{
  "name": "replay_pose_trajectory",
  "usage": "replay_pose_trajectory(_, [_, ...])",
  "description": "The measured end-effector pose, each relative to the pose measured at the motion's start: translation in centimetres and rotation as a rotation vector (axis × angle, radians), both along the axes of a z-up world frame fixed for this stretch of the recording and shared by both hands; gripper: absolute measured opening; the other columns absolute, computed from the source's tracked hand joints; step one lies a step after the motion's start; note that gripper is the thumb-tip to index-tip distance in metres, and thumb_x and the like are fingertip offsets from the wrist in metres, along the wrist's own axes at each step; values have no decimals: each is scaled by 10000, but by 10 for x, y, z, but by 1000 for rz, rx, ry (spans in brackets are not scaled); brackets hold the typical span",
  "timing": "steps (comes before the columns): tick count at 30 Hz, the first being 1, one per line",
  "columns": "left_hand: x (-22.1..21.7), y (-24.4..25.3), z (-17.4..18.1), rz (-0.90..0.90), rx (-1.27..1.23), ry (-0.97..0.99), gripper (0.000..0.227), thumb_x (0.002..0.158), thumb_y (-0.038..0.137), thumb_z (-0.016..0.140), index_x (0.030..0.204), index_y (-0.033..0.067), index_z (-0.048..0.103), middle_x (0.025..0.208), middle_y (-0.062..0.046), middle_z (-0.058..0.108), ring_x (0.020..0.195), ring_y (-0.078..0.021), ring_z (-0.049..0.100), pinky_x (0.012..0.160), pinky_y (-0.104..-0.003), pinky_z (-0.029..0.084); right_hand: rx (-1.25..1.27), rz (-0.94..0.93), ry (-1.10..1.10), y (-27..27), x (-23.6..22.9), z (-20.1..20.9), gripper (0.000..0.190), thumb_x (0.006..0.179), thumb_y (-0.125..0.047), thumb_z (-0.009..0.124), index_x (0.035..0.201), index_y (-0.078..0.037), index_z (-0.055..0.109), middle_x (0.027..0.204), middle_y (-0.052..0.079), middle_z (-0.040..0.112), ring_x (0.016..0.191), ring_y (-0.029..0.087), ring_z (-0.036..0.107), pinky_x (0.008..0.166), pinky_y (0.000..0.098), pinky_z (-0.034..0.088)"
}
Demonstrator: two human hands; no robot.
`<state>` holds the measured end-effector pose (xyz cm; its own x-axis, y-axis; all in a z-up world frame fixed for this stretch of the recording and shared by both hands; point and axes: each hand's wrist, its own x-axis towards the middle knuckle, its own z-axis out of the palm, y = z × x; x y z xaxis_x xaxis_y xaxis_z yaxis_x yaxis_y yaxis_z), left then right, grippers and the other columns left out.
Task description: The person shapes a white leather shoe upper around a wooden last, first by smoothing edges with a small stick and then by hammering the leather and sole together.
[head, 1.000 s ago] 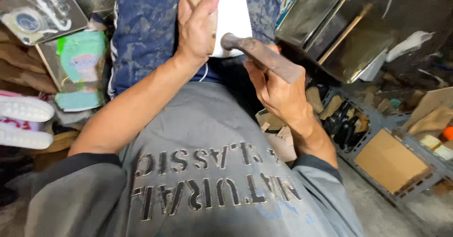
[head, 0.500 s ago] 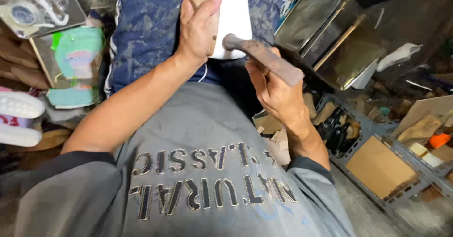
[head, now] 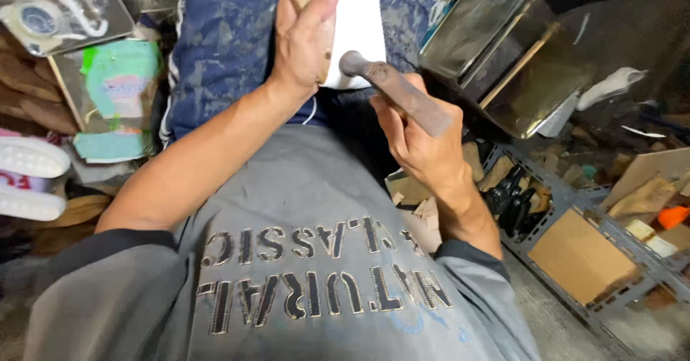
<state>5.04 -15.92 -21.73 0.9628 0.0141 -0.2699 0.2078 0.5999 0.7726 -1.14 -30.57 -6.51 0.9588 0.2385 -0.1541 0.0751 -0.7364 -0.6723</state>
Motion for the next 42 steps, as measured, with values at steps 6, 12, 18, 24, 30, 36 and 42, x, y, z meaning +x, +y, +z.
replay_pose_trajectory(6, [5,-5,2,52,65,77,247,923,236,689,1121,118,602,1042,-44,687,977,-186,659,884,-348,526,-90,-14,36,3,-1,3,213,1080,-106,537,1231,-24,664,1064,53,663,762,172,637,667,274,474])
replay_pose_trajectory(12, [12,-4,-9,40,319,235,168,817,211,597,732,168,458,773,12,493,771,-149,481,752,-334,414,-44,26,-90,-21,-14,-18,292,1088,-16,458,1343,114,517,1282,280,530,1215,436,527,1078,525,432])
replay_pose_trajectory(18, [4,-4,-21,93,-318,206,141,875,74,694,1000,106,638,939,-53,696,906,-236,695,822,-367,544,223,-213,-161,-29,-24,-24,306,1110,-128,499,1408,-63,474,1168,127,523,1046,251,568,998,415,538])
replay_pose_trajectory(24, [7,0,-13,75,-77,260,167,814,99,673,970,121,617,919,-43,662,870,-217,675,776,-355,518,235,-625,-124,-29,-42,-21,272,1103,-222,483,1284,-21,514,722,23,491,573,121,447,565,275,453])
replay_pose_trajectory(30, [3,-3,-14,60,122,338,109,790,167,650,877,132,593,888,-13,603,853,-170,587,803,-333,479,213,-322,-299,-26,-55,-44,108,1112,-119,428,1123,-52,512,793,94,621,516,174,570,439,297,555])
replay_pose_trajectory(36, [5,-2,-5,55,-61,267,179,827,190,685,957,119,585,872,-45,667,798,-186,669,726,-343,531,3,48,-140,-5,6,-3,217,1100,13,557,1309,73,564,1302,234,598,1253,376,627,1112,429,541])
replay_pose_trajectory(42, [2,-3,-20,31,-86,104,176,883,151,699,1029,112,608,944,-54,682,863,-188,670,799,-354,545,305,62,93,29,41,24,271,1047,153,478,1243,70,645,1192,184,716,1107,297,716,1021,361,552])
